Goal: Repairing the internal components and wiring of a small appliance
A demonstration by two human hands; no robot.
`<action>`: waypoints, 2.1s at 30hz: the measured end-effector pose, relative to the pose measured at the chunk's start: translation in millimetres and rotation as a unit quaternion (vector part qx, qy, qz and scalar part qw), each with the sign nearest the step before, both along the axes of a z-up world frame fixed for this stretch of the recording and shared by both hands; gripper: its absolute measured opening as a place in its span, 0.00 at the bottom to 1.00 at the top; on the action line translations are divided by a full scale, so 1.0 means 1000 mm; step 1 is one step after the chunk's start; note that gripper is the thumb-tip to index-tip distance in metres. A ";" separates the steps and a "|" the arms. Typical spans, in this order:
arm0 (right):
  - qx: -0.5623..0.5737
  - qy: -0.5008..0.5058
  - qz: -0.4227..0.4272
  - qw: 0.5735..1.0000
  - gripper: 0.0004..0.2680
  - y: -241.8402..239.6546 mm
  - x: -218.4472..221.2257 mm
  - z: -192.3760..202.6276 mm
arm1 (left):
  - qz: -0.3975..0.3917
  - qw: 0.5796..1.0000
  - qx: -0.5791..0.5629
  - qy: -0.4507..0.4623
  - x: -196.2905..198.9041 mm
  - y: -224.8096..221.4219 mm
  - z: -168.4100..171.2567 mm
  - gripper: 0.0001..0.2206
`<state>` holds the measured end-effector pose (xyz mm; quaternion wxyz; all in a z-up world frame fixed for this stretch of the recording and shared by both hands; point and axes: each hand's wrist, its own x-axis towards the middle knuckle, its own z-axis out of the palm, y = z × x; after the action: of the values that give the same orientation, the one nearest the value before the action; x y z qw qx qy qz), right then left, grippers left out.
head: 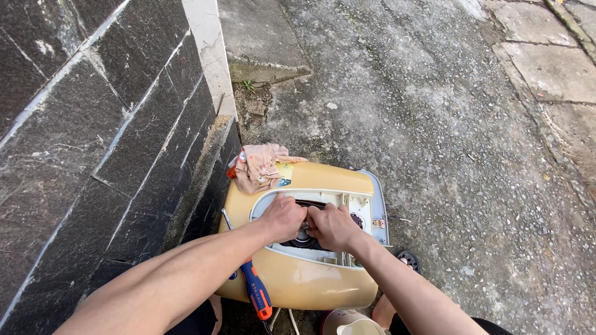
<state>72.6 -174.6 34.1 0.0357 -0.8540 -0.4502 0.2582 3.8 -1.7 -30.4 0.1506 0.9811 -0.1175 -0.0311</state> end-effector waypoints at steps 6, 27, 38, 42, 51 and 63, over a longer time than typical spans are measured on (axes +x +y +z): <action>0.016 0.055 -0.002 0.998 0.06 -0.006 -0.001 -0.002 | -0.004 1.000 -0.010 -0.014 -0.005 0.001 0.006 0.04; 0.069 -0.072 -0.028 0.995 0.10 -0.011 -0.014 -0.017 | -0.049 0.996 0.059 -0.048 0.006 -0.002 -0.032 0.07; 0.104 0.035 -0.065 0.992 0.10 -0.007 -0.004 0.015 | -0.068 0.993 0.038 -0.087 -0.001 0.009 -0.007 0.04; 0.095 0.017 -0.048 0.994 0.10 -0.005 -0.006 0.015 | -0.088 0.994 0.026 -0.052 0.001 0.012 0.012 0.08; 0.022 -0.065 -0.002 0.998 0.09 0.002 -0.004 -0.014 | -0.082 0.966 0.124 0.212 0.015 0.005 0.074 0.22; -0.072 -0.093 0.079 0.990 0.07 0.008 -0.016 -0.027 | 0.001 0.937 0.086 0.338 0.027 -0.016 0.066 0.14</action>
<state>56.9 -166.6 7.3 -0.0886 -0.8366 -0.4974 0.2116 30.7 -17.7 35.5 0.0968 0.9221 -0.0551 -0.3706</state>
